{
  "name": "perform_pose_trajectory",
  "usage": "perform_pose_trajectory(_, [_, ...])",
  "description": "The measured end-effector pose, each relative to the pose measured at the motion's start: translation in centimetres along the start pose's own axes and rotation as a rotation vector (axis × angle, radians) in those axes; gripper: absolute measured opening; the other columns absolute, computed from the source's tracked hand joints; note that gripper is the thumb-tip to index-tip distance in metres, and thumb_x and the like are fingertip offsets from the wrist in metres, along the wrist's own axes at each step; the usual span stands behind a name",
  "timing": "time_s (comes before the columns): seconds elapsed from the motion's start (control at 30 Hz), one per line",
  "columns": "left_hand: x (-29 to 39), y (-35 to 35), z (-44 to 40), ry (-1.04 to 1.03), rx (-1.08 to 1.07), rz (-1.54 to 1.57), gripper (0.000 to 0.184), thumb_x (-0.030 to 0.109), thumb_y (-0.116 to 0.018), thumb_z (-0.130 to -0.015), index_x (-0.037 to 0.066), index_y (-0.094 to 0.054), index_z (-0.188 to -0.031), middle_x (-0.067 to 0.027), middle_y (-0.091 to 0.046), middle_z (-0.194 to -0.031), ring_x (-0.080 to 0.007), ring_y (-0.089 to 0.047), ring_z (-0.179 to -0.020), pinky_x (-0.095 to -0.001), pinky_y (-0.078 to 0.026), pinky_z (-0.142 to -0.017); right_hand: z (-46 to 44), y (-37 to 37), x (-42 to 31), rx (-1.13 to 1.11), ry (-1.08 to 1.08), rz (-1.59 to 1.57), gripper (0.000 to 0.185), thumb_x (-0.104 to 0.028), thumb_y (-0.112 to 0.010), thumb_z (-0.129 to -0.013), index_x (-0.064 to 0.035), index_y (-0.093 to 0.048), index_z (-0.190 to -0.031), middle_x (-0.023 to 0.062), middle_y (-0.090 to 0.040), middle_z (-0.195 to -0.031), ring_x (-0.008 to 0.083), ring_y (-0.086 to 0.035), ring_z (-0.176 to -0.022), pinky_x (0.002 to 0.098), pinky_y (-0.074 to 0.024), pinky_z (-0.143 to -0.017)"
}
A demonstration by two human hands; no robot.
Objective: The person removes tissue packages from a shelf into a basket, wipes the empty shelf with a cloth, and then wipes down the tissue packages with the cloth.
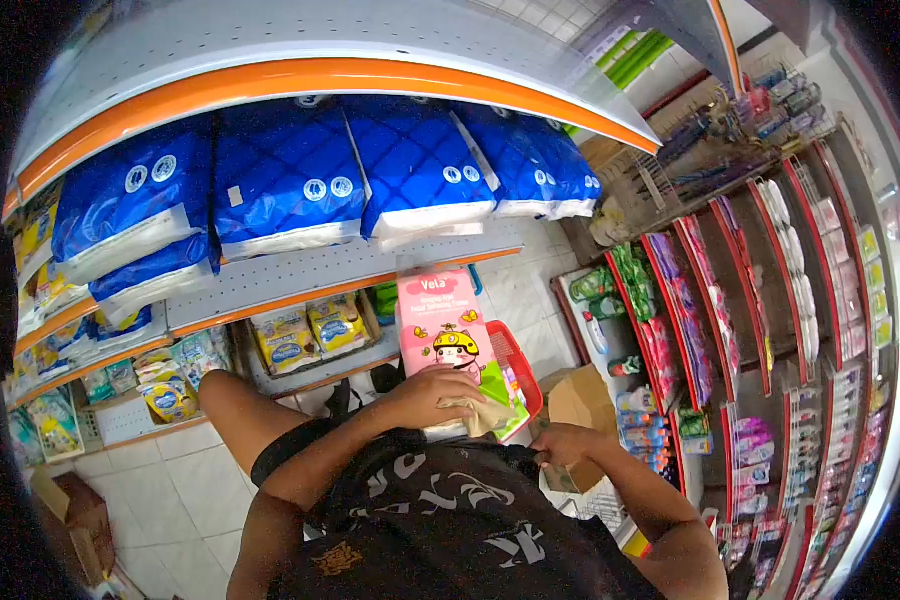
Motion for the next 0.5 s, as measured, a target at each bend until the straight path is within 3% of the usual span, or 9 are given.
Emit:
perform_pose_trajectory(0.1, [-0.6, -0.2, 0.7, 0.051, 0.006, 0.041, 0.026, 0.024, -0.068, -0.079, 0.013, -0.067, -0.102, -0.0062, -0.063, -0.107, -0.025, -0.055, -0.105, -0.0383, -0.041, -0.092, -1.0, 1.0, 1.6, -0.041, -0.014, 0.168, 0.022, -0.018, -0.064, -0.075, 0.0005, -0.059, -0.087, 0.0207, -0.06, -0.077, 0.0347, -0.059, -0.073, 0.0423, -0.045, -0.065])
perform_pose_trajectory(0.17, [-1.5, -0.7, 1.2, 0.071, 0.036, 0.035, 0.027, 0.022, -0.068, -0.079, 0.013, -0.066, -0.104, -0.0074, -0.062, -0.11, -0.0254, -0.055, -0.108, -0.0385, -0.04, -0.093, -0.8, 2.6, 0.7, 0.052, 0.158, 0.103, 0.022, -0.022, -0.063, -0.077, -0.0007, -0.059, -0.077, 0.0198, -0.058, -0.069, 0.033, -0.059, -0.065, 0.0429, -0.0428, -0.058])
perform_pose_trajectory(0.23, [-0.8, -0.2, 1.2, 0.082, 0.066, 0.014, 0.027, 0.021, -0.069, -0.079, 0.012, -0.066, -0.104, -0.0082, -0.062, -0.109, -0.0252, -0.054, -0.109, -0.038, -0.04, -0.094, -1.6, 3.0, 0.2, 0.028, 0.185, 0.055, 0.025, -0.024, -0.063, -0.079, -0.0001, -0.059, -0.075, 0.0193, -0.059, -0.069, 0.0331, -0.059, -0.066, 0.043, -0.0434, -0.058])
perform_pose_trajectory(0.3, [0.3, 0.6, 0.8, 0.119, 0.053, 0.094, 0.027, 0.017, -0.07, -0.077, 0.009, -0.065, -0.103, -0.0085, -0.062, -0.107, -0.0261, -0.055, -0.108, -0.0381, -0.04, -0.093, -3.3, 1.7, 1.7, -0.062, 0.102, 0.128, 0.026, -0.026, -0.065, -0.079, -0.0007, -0.063, -0.085, 0.0206, -0.061, -0.077, 0.0346, -0.061, -0.074, 0.043, -0.0458, -0.064])
perform_pose_trajectory(0.4, [0.9, 0.8, 0.8, 0.155, 0.054, 0.094, 0.028, 0.012, -0.07, -0.076, 0.007, -0.065, -0.103, -0.0086, -0.062, -0.105, -0.0268, -0.055, -0.108, -0.0371, -0.041, -0.094, -4.4, 0.3, 0.9, -0.103, 0.118, -0.032, 0.03, -0.03, -0.065, -0.079, -0.0002, -0.063, -0.082, 0.021, -0.061, -0.074, 0.0345, -0.061, -0.073, 0.0438, -0.0453, -0.063])
perform_pose_trajectory(0.5, [0.7, 0.5, 1.3, 0.234, 0.016, 0.057, 0.028, 0.011, -0.069, -0.075, 0.007, -0.065, -0.103, -0.0077, -0.063, -0.107, -0.0257, -0.054, -0.112, -0.0397, -0.034, -0.101, -5.1, -0.7, 0.5, -0.11, 0.184, -0.077, 0.033, -0.033, -0.066, -0.078, 0.0001, -0.063, -0.079, 0.021, -0.06, -0.07, 0.0361, -0.06, -0.072, 0.045, -0.0438, -0.062])
Point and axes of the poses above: each hand's wrist, its own z-axis away from the middle knuckle, its own y-axis out of the back of the hand, x = y × z, the point moved 7 cm from there along -z, towards the middle knuckle
